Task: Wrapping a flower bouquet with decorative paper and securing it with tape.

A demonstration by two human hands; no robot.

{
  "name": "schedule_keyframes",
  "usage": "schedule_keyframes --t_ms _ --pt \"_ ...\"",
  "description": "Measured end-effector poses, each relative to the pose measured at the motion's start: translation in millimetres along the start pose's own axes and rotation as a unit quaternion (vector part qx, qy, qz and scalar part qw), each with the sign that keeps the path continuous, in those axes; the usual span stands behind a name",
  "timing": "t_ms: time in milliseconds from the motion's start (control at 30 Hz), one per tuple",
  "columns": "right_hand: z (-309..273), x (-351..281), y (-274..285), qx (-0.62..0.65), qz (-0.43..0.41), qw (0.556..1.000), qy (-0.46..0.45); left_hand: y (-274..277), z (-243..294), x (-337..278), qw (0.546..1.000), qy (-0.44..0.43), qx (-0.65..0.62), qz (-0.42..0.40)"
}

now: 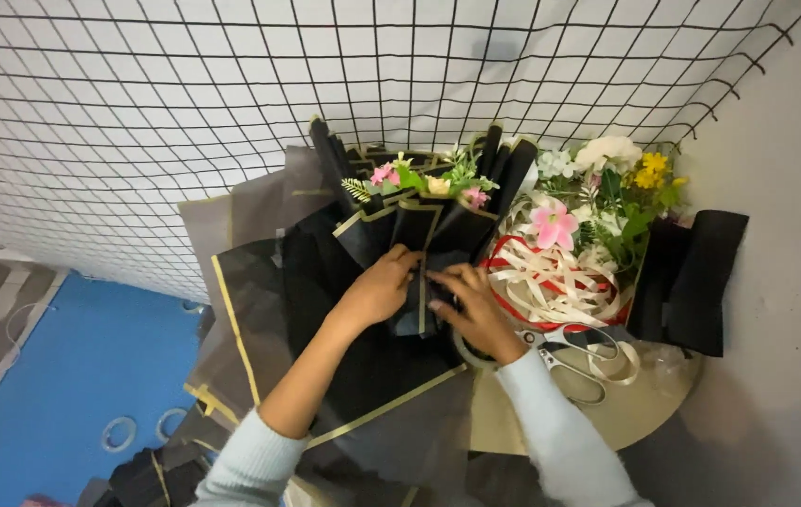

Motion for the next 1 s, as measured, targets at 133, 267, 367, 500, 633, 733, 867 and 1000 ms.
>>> schedule_keyframes --t_ms 133,267,367,500,633,733,867,1000 --pt "-17 -5 16 0.108 0.084 0.991 -0.007 17 11 2 0.918 -0.025 -0.395 -0.01" --pt "-71 16 7 0.313 0.065 0.947 -0.017 50 17 28 0.537 -0.149 -0.83 -0.007" --pt "-98 15 -17 0.401 0.017 0.916 -0.006 79 9 38 0.39 -0.294 -0.872 -0.029" --pt "-123 9 -27 0.413 -0.049 0.908 -0.06 97 20 30 0.334 -0.37 -0.866 -0.039" --pt "-135 -1 -33 0.417 -0.114 0.892 -0.132 110 11 29 0.326 -0.41 -0.851 -0.022" --pt "-146 -5 -35 0.435 -0.149 0.864 -0.204 116 5 26 0.337 -0.426 -0.84 -0.014" --pt "-144 -8 -44 0.446 -0.164 0.848 -0.234 121 11 15 0.363 -0.419 -0.832 0.0" --pt "-162 -14 -42 0.472 -0.169 0.835 -0.225 125 7 5 0.378 -0.415 -0.828 0.004"
Point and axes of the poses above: each hand's wrist, its own x-axis towards the middle knuckle, its own y-axis out of the back of the hand, z = x × y, the point moved 7 cm from there along x, towards the middle knuckle, and after that the axes turned 7 degrees about y, right-handed, at the moved point
